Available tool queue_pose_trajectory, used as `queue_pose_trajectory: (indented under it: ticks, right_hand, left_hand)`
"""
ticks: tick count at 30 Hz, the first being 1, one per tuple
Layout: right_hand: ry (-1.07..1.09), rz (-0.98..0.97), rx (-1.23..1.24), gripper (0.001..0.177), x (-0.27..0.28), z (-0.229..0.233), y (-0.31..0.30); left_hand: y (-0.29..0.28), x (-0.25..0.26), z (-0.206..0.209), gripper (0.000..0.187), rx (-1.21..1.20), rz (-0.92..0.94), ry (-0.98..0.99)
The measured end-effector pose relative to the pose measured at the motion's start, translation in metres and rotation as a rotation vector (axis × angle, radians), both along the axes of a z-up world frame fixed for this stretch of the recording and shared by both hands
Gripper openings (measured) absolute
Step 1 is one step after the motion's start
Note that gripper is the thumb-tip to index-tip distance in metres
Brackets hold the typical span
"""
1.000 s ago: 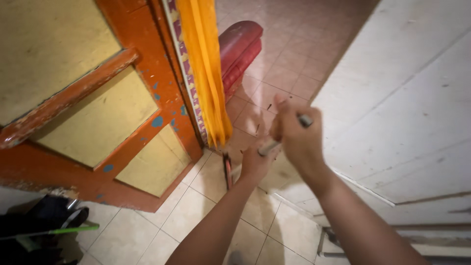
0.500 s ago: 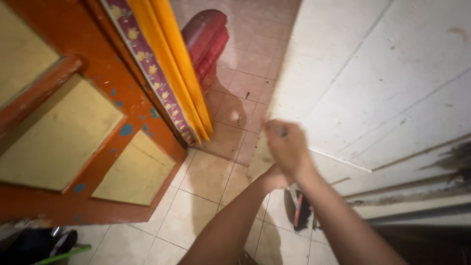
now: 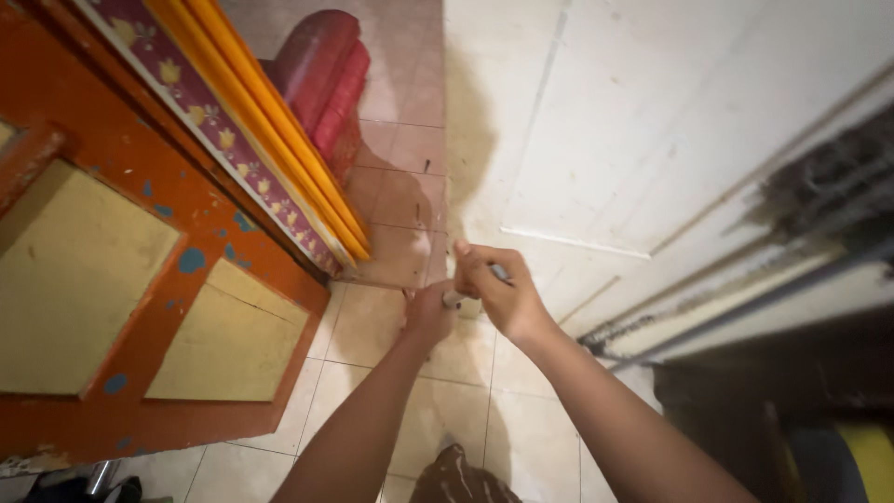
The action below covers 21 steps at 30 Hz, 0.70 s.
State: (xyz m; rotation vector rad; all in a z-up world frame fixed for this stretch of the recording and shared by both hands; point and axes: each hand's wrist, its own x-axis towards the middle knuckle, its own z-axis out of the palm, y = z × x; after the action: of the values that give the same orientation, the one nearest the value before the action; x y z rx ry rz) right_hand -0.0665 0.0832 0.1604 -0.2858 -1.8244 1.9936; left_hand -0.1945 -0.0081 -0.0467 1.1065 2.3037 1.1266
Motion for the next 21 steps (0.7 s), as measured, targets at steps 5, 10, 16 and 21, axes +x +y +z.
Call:
queue_pose_trajectory:
  ticks: [5,10,16,21]
  right_hand:
    - [0.123,-0.214,0.011,0.054,0.064,0.024,-0.006]
    - [0.017,-0.541,0.124,0.058,0.126,0.092,-0.022]
    - [-0.216,-0.784,0.247,0.059,0.189,0.113,-0.072]
    - [-0.282,-0.692,0.170,0.060,0.206,0.070,-0.110]
  left_hand:
    - [0.012,0.044,0.054,0.033,-0.022,-0.107,-0.109]
    - [0.026,0.115,0.131,0.027,-0.208,-0.361,-0.220]
    - [-0.007,0.214,0.130,0.023,0.020,-0.853,-0.453]
    - [-0.050,0.253,0.083,0.032,-0.257,-0.771,-0.407]
